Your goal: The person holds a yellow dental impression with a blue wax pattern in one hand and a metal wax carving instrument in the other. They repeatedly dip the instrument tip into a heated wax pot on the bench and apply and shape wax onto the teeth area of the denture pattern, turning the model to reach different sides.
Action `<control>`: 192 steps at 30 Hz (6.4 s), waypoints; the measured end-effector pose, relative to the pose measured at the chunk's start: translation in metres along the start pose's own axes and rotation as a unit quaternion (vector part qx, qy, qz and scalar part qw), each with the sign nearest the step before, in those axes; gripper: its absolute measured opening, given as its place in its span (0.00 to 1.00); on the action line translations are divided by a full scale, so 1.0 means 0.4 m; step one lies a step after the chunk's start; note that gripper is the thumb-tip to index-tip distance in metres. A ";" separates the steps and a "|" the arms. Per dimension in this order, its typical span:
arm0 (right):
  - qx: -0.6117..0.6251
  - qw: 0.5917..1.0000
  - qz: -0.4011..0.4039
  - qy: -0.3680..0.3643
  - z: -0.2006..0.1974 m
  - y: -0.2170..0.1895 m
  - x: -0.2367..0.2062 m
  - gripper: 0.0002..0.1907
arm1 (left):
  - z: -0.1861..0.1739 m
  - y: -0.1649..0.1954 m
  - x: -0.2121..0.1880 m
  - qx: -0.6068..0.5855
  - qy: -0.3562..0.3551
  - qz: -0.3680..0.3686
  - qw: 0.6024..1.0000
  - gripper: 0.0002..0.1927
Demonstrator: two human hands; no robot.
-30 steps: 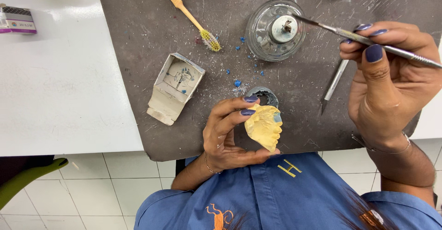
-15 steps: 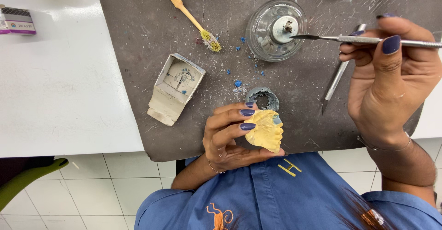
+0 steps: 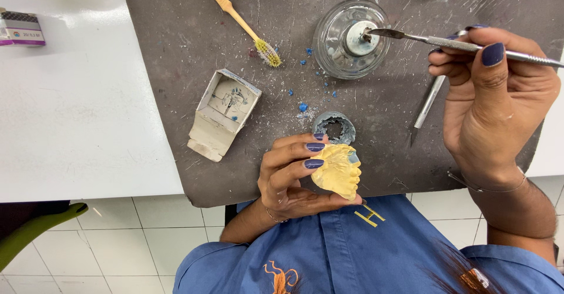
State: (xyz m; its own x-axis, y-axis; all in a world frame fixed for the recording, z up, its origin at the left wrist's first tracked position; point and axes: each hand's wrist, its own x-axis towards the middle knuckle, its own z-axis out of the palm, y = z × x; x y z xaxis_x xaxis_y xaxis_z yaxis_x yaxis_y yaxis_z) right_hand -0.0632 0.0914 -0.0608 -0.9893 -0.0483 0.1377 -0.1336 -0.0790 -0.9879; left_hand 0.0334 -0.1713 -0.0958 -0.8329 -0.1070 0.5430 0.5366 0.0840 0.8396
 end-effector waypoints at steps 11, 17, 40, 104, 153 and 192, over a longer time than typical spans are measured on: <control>0.012 0.999 0.023 0.018 0.022 -0.007 -0.005 0.09 | -0.008 0.004 -0.003 -0.016 0.002 -0.003 1.000 0.46; 0.035 0.999 0.036 0.017 0.004 -0.026 -0.014 0.10 | 0.005 0.013 -0.010 -0.013 0.011 -0.001 1.000 0.49; -0.115 0.983 0.133 0.058 0.010 -0.014 -0.165 0.09 | 0.050 -0.004 -0.009 -0.026 -0.008 -0.061 0.998 0.50; 0.010 0.998 0.041 -0.039 0.028 -0.059 0.027 0.10 | -0.020 0.016 0.002 -0.066 -0.032 -0.099 0.992 0.44; -0.176 0.965 -0.120 -0.151 0.068 -0.081 -0.008 0.16 | -0.002 -0.022 0.000 -0.035 -0.033 -0.084 0.995 0.42; -0.154 0.973 -0.099 -0.140 0.059 -0.106 -0.016 0.12 | 0.004 -0.002 0.007 -0.024 -0.039 -0.087 0.995 0.43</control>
State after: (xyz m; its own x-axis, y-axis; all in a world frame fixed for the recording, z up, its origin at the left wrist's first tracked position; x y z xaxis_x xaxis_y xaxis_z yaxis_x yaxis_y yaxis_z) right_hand -0.0498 0.0716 -0.0181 -0.8933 -0.3356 0.2990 -0.3737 0.1851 -0.9089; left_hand 0.0304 -0.1700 -0.0952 -0.9207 -0.0391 0.3883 0.3876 0.0237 0.9215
